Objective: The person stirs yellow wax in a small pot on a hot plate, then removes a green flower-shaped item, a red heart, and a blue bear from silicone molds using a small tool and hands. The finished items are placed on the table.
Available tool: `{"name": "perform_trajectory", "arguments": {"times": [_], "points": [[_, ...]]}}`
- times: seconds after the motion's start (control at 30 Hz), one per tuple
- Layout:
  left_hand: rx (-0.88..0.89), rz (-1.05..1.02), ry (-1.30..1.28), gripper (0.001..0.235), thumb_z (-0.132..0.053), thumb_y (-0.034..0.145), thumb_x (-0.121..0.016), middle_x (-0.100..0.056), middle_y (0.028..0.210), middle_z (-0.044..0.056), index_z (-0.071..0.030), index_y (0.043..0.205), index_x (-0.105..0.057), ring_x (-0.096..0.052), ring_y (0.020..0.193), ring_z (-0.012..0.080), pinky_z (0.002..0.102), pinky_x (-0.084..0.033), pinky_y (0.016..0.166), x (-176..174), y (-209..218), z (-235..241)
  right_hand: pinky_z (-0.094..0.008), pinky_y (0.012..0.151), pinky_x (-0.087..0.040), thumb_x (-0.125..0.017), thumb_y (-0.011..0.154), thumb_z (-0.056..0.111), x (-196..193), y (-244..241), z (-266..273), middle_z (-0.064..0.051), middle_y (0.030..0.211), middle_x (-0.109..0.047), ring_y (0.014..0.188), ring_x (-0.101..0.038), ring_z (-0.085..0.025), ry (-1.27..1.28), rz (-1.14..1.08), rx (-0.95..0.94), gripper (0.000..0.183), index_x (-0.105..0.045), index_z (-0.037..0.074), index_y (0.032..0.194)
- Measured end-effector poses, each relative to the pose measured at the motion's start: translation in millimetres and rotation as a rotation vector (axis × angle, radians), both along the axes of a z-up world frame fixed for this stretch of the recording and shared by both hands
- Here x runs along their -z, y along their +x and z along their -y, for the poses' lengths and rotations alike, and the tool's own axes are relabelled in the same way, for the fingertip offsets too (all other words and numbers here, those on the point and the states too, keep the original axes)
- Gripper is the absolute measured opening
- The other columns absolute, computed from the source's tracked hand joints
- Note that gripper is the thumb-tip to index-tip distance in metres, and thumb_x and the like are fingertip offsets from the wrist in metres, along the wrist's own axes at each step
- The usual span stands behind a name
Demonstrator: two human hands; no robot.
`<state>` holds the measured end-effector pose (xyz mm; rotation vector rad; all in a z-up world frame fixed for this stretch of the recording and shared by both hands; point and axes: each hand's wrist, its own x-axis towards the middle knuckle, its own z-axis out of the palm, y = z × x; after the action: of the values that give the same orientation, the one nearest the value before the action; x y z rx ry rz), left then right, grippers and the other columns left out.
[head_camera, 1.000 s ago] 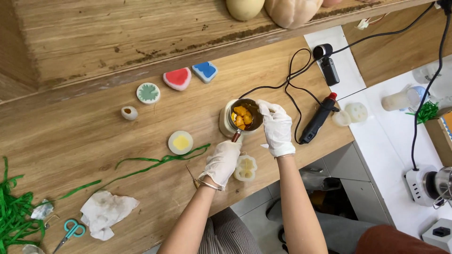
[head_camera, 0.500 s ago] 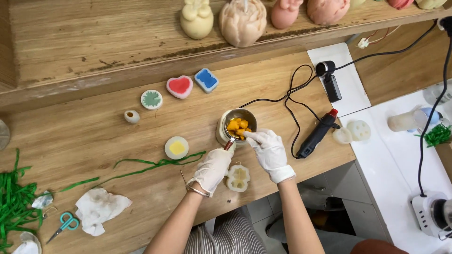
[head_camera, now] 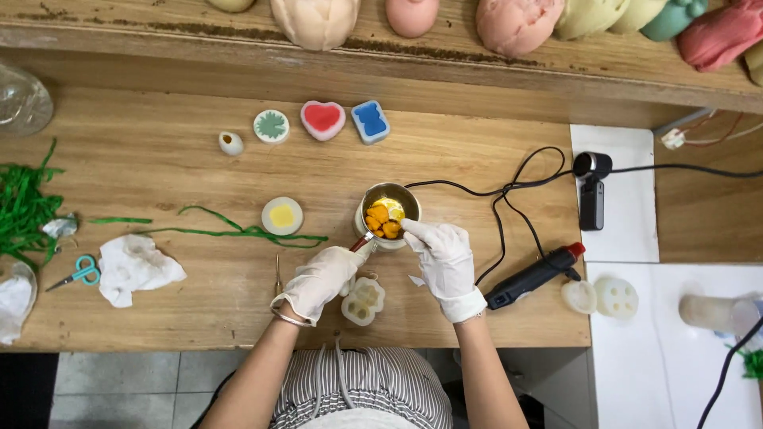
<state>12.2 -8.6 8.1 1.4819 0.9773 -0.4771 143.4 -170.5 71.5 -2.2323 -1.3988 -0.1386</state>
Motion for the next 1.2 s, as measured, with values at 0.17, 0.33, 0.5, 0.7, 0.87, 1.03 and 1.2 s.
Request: {"name": "perform_trajectory", "arguments": {"times": [0.17,0.33,0.5,0.7,0.87,1.03,1.2], "points": [[-0.028,-0.039,0.070,0.069,-0.068,0.091,-0.057,-0.062,0.064,0.008,-0.002,0.078,-0.070,-0.059,0.054,0.0223,0.039,-0.048,0.056,-32,1,8,-0.036,0.085,-0.048,-0.071,0.096,0.023,2,13,3,-0.001,0.090,-0.072,0.085,-0.065,-0.022,-0.017,-0.133,-0.071,0.017,-0.074,0.022,0.112],[0.043,-0.141,0.186,0.069,-0.072,0.095,-0.047,-0.071,0.074,0.010,-0.008,0.098,-0.074,-0.068,0.072,0.0235,0.037,-0.048,0.068,-78,2,14,-0.038,0.090,-0.046,-0.070,0.093,0.019,19,19,-3,-0.001,0.109,-0.074,0.104,-0.067,-0.021,0.030,0.117,-0.281,0.029,-0.069,0.019,0.122],[0.253,0.149,0.733,0.047,-0.030,0.096,-0.052,-0.064,0.112,0.002,-0.040,0.142,-0.053,-0.069,0.090,0.0254,0.044,-0.053,0.077,-58,-18,34,-0.037,0.097,-0.044,-0.072,0.099,0.020,8,31,-2,-0.001,0.121,-0.073,0.113,-0.064,-0.018,0.106,0.120,-0.180,0.029,-0.067,0.019,0.128],[0.165,0.255,0.851,0.043,-0.026,0.097,-0.050,-0.065,0.112,0.005,-0.037,0.138,-0.058,-0.068,0.089,0.0302,0.047,-0.053,0.072,-31,-22,46,-0.039,0.092,-0.045,-0.073,0.093,0.021,14,42,-2,0.000,0.114,-0.075,0.106,-0.067,-0.022,0.073,0.135,-0.230,0.023,-0.070,0.019,0.116],[0.091,0.178,0.662,0.037,-0.047,0.102,-0.045,-0.071,0.090,0.008,-0.022,0.125,-0.060,-0.069,0.087,0.0303,0.046,-0.052,0.074,-42,-19,47,-0.036,0.093,-0.048,-0.073,0.098,0.024,-11,40,14,-0.002,0.102,-0.072,0.103,-0.066,-0.021,0.077,-0.045,-0.204,0.014,-0.073,0.018,0.110],[0.018,0.138,0.606,0.050,-0.061,0.100,-0.041,-0.069,0.084,0.012,-0.017,0.109,-0.063,-0.067,0.086,0.0340,0.047,-0.049,0.074,-46,-16,50,-0.040,0.093,-0.044,-0.076,0.092,0.023,4,34,10,-0.001,0.096,-0.072,0.098,-0.065,-0.021,0.018,0.109,-0.248,0.012,-0.073,0.018,0.103],[-0.109,0.074,0.458,0.057,-0.068,0.096,-0.041,-0.067,0.075,0.011,-0.017,0.101,-0.065,-0.065,0.081,0.0321,0.045,-0.045,0.074,-50,-14,47,-0.039,0.093,-0.045,-0.072,0.096,0.015,7,49,3,0.003,0.102,-0.074,0.099,-0.068,-0.019,0.155,0.107,-0.306,0.013,-0.073,0.018,0.109]]}}
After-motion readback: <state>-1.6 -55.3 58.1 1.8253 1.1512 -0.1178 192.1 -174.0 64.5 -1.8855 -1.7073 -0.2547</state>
